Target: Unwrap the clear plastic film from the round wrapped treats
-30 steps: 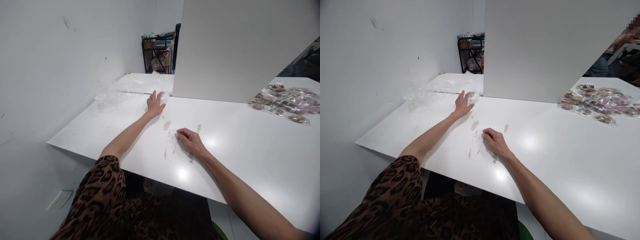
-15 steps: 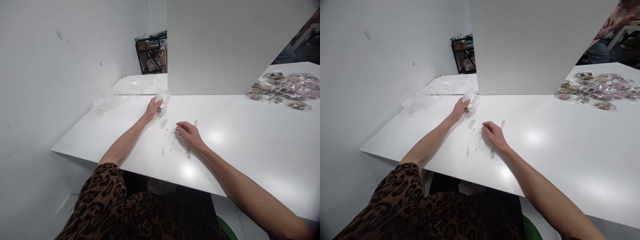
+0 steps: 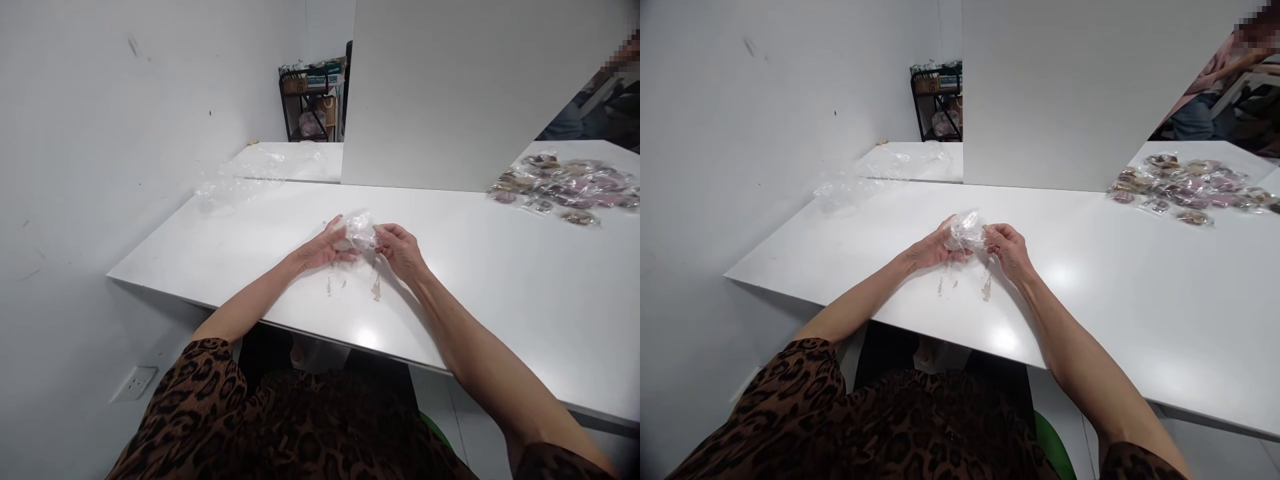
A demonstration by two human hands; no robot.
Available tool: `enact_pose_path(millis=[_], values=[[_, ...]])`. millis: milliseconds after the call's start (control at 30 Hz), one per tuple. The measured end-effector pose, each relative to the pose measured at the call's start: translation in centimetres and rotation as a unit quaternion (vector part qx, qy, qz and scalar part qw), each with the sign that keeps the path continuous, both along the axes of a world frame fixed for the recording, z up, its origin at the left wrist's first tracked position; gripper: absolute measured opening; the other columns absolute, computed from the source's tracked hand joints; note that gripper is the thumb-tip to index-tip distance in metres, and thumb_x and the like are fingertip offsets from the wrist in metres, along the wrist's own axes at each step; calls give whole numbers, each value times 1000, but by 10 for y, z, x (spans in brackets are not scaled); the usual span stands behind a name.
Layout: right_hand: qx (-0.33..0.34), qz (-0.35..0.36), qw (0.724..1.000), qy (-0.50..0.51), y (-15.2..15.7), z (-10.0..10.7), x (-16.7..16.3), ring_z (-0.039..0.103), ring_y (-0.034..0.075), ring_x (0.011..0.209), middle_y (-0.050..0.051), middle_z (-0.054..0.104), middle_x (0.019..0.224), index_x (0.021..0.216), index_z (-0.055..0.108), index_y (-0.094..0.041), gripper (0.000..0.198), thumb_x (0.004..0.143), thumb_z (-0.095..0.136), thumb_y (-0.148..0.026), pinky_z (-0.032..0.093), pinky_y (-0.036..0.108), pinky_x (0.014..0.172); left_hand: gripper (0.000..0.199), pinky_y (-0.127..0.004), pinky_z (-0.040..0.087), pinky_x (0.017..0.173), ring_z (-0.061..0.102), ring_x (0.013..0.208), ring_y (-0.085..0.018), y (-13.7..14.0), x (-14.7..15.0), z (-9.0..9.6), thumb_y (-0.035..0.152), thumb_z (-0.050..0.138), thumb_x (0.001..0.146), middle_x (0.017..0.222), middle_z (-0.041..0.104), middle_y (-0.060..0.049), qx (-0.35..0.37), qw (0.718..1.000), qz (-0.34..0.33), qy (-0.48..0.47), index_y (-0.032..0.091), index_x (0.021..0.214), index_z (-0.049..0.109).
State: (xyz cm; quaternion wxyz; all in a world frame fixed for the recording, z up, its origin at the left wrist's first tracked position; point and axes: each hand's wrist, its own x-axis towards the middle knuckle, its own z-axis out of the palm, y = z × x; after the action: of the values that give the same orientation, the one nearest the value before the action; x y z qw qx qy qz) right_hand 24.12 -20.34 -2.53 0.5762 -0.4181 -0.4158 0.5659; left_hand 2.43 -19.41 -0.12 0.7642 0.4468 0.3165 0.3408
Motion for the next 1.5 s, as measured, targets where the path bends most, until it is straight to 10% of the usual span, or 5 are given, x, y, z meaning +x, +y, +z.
enact_pose_path(millis=[100,400,800,1133,1500], values=[[14,-6,1000,-12,2,2,4,47,8,54,-3,51,60,67,58,-21,53,54,96,-55,42,24,50,116,-47,58,102,73,109,-24,-7,-2,2,20,93,70,147,59,-12,52,998,16,44,42,164,29],[92,-62,992,-64,1,16,20,64,29,115,10,65,125,124,54,-35,57,82,68,-71,57,45,86,25,-43,60,97,72,106,-24,-5,13,-14,36,67,97,117,75,-12,-22,992,119,39,18,114,72],[62,86,982,-154,-16,-6,-9,57,26,129,8,62,138,125,63,-28,62,75,85,-58,48,45,110,41,-39,61,95,76,92,-22,3,13,5,43,41,109,87,76,-9,-148,950,253,-104,12,115,68],[103,-63,984,-134,-9,-7,-9,47,15,64,-2,47,72,83,48,-26,51,77,72,-70,44,32,64,41,-44,62,94,75,92,-23,1,8,0,50,65,98,97,77,-11,-77,980,159,-86,14,118,66],[119,46,989,-79,-23,22,-1,66,25,88,2,65,84,88,50,-29,40,77,74,-58,51,43,84,6,-37,61,84,67,65,-13,0,15,-6,9,62,93,74,69,-2,-112,975,192,-18,14,89,61]])
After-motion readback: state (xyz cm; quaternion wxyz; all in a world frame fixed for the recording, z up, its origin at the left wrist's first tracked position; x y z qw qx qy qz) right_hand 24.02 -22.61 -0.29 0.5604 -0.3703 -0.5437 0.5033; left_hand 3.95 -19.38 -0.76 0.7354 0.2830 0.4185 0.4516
